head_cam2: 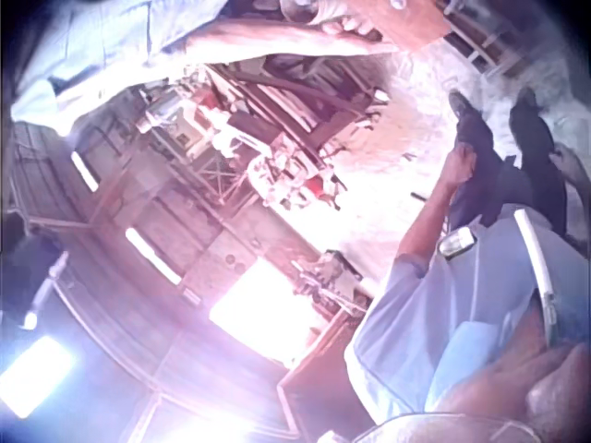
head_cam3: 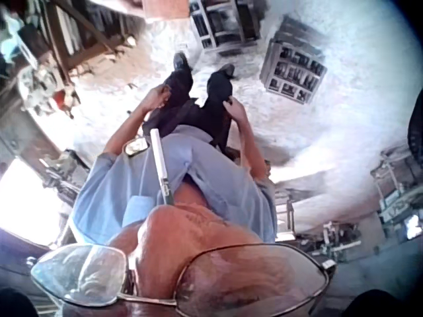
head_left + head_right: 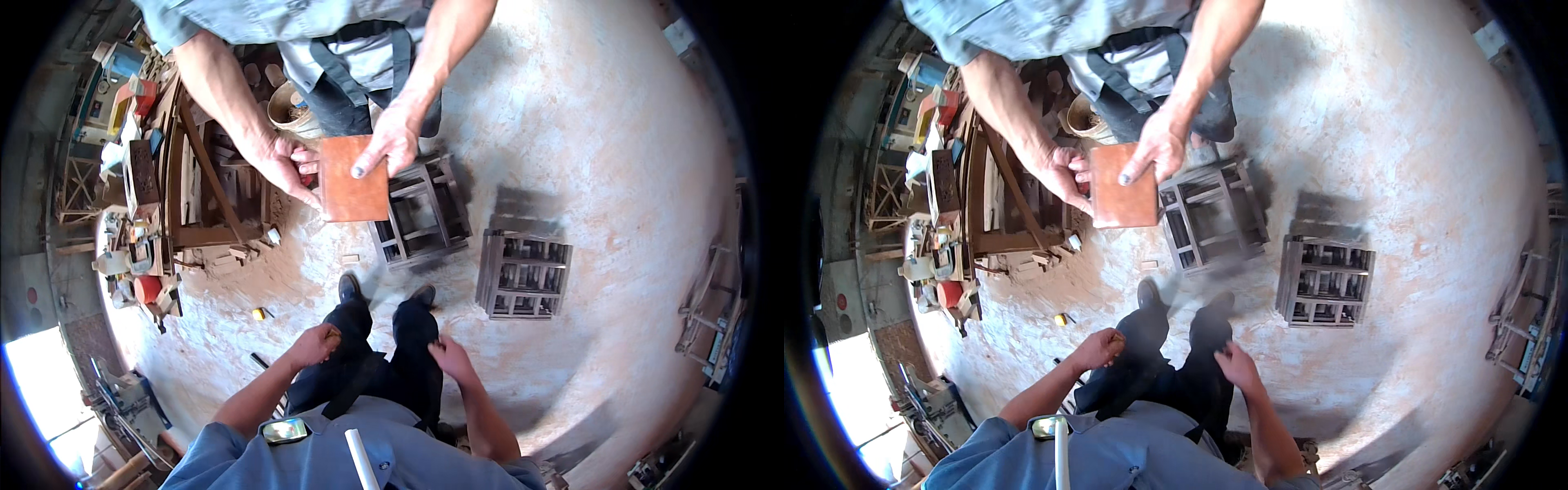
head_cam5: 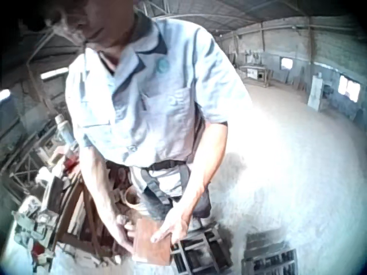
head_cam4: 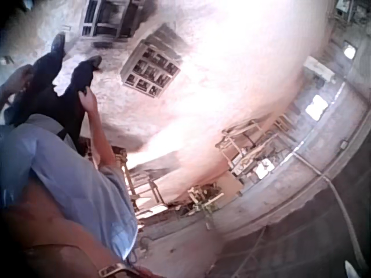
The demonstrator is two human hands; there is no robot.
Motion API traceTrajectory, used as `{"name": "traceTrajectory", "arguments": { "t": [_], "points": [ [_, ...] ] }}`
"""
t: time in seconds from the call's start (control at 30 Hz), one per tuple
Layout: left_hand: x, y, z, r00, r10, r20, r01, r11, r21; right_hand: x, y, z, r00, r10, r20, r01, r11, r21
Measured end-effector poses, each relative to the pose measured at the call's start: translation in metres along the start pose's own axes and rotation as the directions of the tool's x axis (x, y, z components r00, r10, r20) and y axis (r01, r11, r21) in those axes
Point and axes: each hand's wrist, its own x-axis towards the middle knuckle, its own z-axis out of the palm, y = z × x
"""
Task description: The person assembles a small wooden frame by applying glue to joints and hammering nails to secure the pieces. They measure the frame with a tape measure and then handle a small carved wooden box, applying glue to its edges.
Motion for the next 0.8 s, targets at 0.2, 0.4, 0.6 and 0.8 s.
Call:
{"name": "traceTrajectory", "arguments": {
  "t": [0.2,0.4,0.6,0.8],
  "points": [
    [-0.042,-0.024,-0.021,0.97,0.181,-0.165,-0.196,0.977,-0.08,0.023,-0.185,-0.067,0.929,-0.278,-0.245,0.343,0.895,0.286],
    [-0.098,-0.074,-0.052,0.941,0.125,-0.313,-0.237,0.906,-0.351,0.027,-0.33,-0.089,0.831,-0.382,-0.405,0.535,0.747,0.395],
    [-0.133,-0.158,-0.067,0.909,0.001,-0.418,-0.243,0.816,-0.525,0.039,-0.37,-0.063,0.936,-0.156,-0.317,0.344,0.604,0.719],
    [-0.152,-0.177,-0.069,0.855,0.014,-0.518,-0.319,0.802,-0.505,0.051,-0.366,-0.055,0.944,-0.189,-0.269,0.328,0.467,0.821]
  ]
}}
